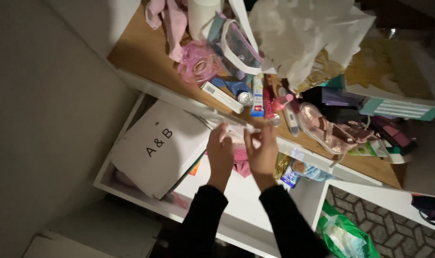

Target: The person picks up various small items from a white drawer, including a hairbrush, scissors, and a bottle, and places them onto the cluttered shelf above. The person handles items one at a time, moving them from the drawer to the shelf.

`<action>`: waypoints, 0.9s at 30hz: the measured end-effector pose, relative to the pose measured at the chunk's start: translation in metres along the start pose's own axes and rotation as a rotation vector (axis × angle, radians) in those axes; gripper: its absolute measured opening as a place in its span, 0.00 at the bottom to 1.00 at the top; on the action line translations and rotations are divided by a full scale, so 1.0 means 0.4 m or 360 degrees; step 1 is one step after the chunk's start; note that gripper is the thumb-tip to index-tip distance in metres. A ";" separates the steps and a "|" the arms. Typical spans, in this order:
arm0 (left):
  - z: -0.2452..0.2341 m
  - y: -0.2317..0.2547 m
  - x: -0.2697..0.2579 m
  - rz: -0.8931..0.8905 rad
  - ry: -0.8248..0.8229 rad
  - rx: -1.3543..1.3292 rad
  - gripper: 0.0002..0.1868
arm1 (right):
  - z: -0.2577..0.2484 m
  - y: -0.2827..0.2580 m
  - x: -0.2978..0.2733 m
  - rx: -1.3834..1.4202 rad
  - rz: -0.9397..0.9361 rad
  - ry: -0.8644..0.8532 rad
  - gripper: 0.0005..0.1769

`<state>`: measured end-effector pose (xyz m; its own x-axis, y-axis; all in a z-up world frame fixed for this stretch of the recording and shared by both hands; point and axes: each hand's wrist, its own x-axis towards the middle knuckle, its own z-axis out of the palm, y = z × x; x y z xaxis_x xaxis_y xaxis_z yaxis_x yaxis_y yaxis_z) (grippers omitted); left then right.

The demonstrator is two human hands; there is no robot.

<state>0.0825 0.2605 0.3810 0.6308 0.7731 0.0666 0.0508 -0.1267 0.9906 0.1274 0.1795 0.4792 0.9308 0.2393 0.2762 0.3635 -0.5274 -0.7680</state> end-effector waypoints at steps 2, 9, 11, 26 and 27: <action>0.026 -0.189 -0.090 -0.0199 -0.0080 0.0163 0.14 | 0.005 0.098 -0.079 -0.0092 0.0018 -0.0022 0.06; 0.021 -0.350 -0.331 -0.1158 -0.0578 0.0377 0.22 | -0.007 0.263 -0.323 0.0068 0.0545 -0.0564 0.13; 0.017 -0.350 -0.364 -0.1251 -0.0608 0.0276 0.12 | 0.001 0.326 -0.361 0.0042 0.0738 -0.0598 0.14; 0.192 -0.649 -0.364 -0.1962 -0.0201 -0.0279 0.36 | 0.259 0.937 -0.472 -0.0185 0.0584 -0.1050 0.22; 0.206 -0.670 -0.361 -0.1961 -0.0220 -0.0283 0.35 | 0.277 0.962 -0.479 -0.0222 0.0439 -0.1089 0.20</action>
<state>0.0416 0.1316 0.0960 0.3147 0.2451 -0.9170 0.5659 0.7271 0.3886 0.0849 0.0208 0.0668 0.7737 0.5129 -0.3718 0.1641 -0.7292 -0.6644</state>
